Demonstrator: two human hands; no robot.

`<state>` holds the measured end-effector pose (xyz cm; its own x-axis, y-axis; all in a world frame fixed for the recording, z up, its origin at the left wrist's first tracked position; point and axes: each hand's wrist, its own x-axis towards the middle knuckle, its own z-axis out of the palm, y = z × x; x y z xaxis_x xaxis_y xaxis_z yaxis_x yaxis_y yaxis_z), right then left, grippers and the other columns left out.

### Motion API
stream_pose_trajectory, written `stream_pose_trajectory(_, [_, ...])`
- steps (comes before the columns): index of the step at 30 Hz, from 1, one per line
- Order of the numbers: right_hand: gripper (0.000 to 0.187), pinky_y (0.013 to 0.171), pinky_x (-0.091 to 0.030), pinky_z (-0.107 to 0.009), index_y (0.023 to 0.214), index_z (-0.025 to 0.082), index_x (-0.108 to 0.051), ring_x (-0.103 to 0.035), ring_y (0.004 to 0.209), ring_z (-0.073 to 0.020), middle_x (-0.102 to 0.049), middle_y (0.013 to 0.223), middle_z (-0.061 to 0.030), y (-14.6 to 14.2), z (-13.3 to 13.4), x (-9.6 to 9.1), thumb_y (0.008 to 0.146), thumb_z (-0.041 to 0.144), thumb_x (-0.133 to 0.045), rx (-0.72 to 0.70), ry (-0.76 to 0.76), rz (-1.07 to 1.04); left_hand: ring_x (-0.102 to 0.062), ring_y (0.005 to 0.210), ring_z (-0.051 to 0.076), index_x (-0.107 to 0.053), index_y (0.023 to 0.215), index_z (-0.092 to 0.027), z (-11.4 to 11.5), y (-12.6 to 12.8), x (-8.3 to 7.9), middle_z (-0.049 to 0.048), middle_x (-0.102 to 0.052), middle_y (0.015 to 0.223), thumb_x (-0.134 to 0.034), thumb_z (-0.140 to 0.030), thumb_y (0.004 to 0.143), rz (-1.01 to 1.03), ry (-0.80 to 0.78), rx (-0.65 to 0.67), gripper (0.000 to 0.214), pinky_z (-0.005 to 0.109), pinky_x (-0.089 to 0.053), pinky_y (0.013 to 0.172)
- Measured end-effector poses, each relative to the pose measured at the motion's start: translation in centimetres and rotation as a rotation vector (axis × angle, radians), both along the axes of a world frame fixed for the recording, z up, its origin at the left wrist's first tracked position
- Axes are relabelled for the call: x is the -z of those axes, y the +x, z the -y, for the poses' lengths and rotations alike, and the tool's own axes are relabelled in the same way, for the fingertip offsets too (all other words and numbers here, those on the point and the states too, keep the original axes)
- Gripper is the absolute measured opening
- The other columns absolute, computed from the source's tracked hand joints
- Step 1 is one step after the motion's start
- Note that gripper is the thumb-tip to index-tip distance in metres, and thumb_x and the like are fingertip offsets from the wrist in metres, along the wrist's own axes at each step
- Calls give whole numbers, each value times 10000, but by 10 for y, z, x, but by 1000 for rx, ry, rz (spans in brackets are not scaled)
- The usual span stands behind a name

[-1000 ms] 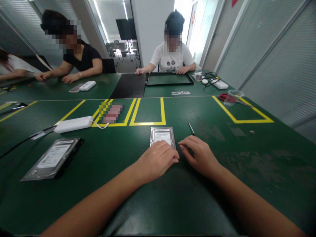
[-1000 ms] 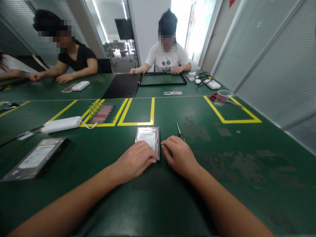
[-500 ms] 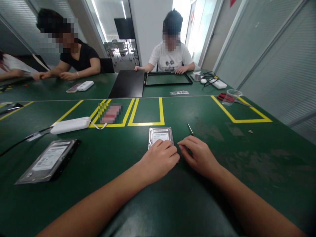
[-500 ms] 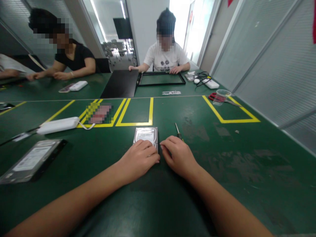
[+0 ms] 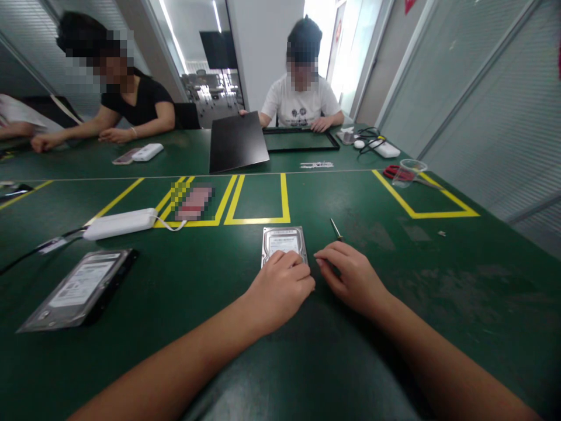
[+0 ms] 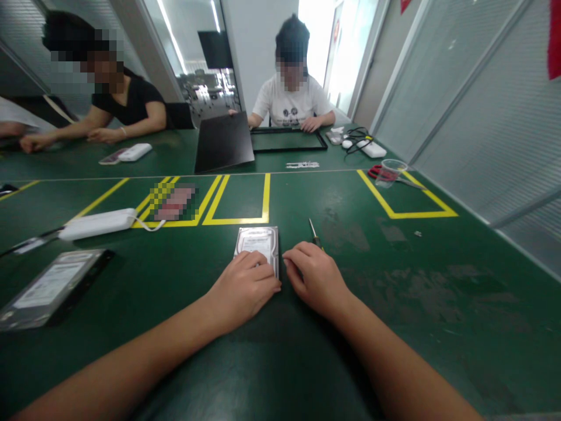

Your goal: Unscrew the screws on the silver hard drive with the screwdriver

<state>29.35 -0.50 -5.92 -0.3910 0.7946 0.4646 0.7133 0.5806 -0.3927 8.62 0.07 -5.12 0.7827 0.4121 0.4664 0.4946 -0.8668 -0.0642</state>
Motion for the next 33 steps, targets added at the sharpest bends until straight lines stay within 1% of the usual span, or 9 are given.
stream_pose_trajectory(4, [159,751,-501,-319,1003,182,-651,-592,836,-181,-637,910,-75,1,-1,0,954,182,-499,15,5,18,-532,865,221,-678,773,-193,2,0,1,23,-666,777,-660,-221,907,51,-40,-26,138,363,-375,748])
stream_pose_trajectory(11, [162,762,-504,-333,1001,184,-649,-595,841,-193,-631,897,-74,3,-2,-1,961,194,-491,48,20,13,-548,893,239,-706,832,-204,8,-2,2,23,-686,805,-675,-269,897,129,-67,-111,98,428,-339,831])
stream_pose_trajectory(16, [168,780,-505,-342,1009,178,-650,-591,849,-196,-630,907,-78,3,-3,-1,967,204,-490,56,-2,36,-549,898,239,-705,828,-208,9,-3,4,21,-693,795,-670,-266,902,148,-79,-111,101,434,-323,850])
stream_pose_trajectory(22, [169,814,-503,-365,986,168,-659,-599,868,-208,-636,914,-81,3,-3,-1,962,219,-500,126,-19,47,-555,916,233,-714,830,-217,9,-3,5,9,-698,778,-673,-252,905,180,-95,-100,92,431,-308,856])
stream_pose_trajectory(28, [165,807,-499,-343,986,173,-662,-603,868,-201,-640,916,-74,2,-2,2,957,223,-507,119,-37,38,-554,938,242,-714,841,-233,10,-3,9,1,-706,811,-683,-273,894,178,-116,-141,73,448,-297,862])
stream_pose_trajectory(33, [178,816,-498,-343,995,175,-666,-603,880,-202,-644,923,-71,2,-3,3,961,232,-500,123,-34,42,-560,960,250,-708,884,-231,12,-4,8,13,-703,835,-660,-277,903,185,-150,-155,70,458,-301,864])
